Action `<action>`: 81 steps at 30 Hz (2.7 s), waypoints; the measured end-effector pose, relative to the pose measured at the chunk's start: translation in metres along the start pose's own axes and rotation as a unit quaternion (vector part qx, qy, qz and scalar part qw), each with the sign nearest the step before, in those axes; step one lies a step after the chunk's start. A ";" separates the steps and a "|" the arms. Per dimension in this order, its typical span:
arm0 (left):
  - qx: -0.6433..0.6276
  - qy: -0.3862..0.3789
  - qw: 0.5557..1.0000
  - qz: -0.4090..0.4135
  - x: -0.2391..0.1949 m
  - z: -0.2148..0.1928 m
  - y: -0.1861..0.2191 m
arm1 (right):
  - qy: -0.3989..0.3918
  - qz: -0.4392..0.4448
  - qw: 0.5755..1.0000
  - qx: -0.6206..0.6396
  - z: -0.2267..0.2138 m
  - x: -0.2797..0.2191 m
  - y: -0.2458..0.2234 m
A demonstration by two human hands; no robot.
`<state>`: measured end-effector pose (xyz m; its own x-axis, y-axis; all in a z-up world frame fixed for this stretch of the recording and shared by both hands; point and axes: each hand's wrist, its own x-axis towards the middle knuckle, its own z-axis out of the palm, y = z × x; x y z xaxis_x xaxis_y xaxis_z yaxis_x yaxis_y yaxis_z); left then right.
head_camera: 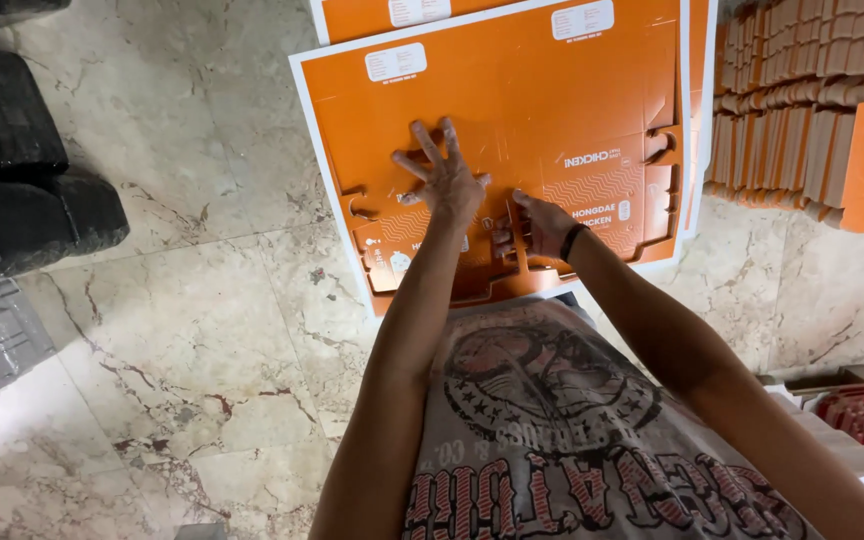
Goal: Separating die-cut cardboard boxes from waste material and stacking them in a factory setting.
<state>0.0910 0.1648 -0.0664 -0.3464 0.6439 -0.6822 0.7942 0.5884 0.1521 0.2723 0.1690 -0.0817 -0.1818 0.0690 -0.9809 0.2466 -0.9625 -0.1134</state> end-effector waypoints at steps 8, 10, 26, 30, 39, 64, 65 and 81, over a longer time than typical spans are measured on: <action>-0.029 -0.034 0.999 -0.027 0.003 -0.002 0.010 | 0.036 -0.021 0.999 0.018 0.001 0.034 0.010; -0.031 -0.036 0.998 -0.028 0.004 0.000 0.011 | -0.002 -0.003 1.000 0.022 -0.003 0.032 0.006; -0.050 0.013 0.999 0.014 0.007 0.015 0.002 | -0.078 0.012 0.994 0.080 -0.007 0.006 0.002; -0.037 0.040 0.998 0.007 0.025 0.024 -0.001 | -0.083 0.005 0.995 0.063 0.002 -0.017 -0.022; -0.015 -0.026 0.999 -0.042 -0.001 -0.019 0.019 | -0.036 -0.069 0.997 -0.016 0.015 -0.082 -0.026; -0.538 -0.180 0.823 -0.033 -0.028 0.098 -0.006 | -0.138 -0.045 0.989 -0.038 -0.050 -0.028 0.002; -0.538 -0.179 0.823 -0.036 -0.041 0.073 0.003 | -0.140 -0.044 0.988 -0.039 -0.051 -0.043 -0.006; -0.434 -0.055 0.897 -0.057 -0.053 0.047 0.040 | 0.025 -0.141 0.907 -0.395 -0.053 0.013 -0.078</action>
<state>0.1646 0.1309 -0.0577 -0.3113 0.5304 -0.7885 0.0521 0.8380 0.5431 0.3007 0.2587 -0.0941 -0.3042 0.3142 -0.8993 0.8066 -0.4172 -0.4186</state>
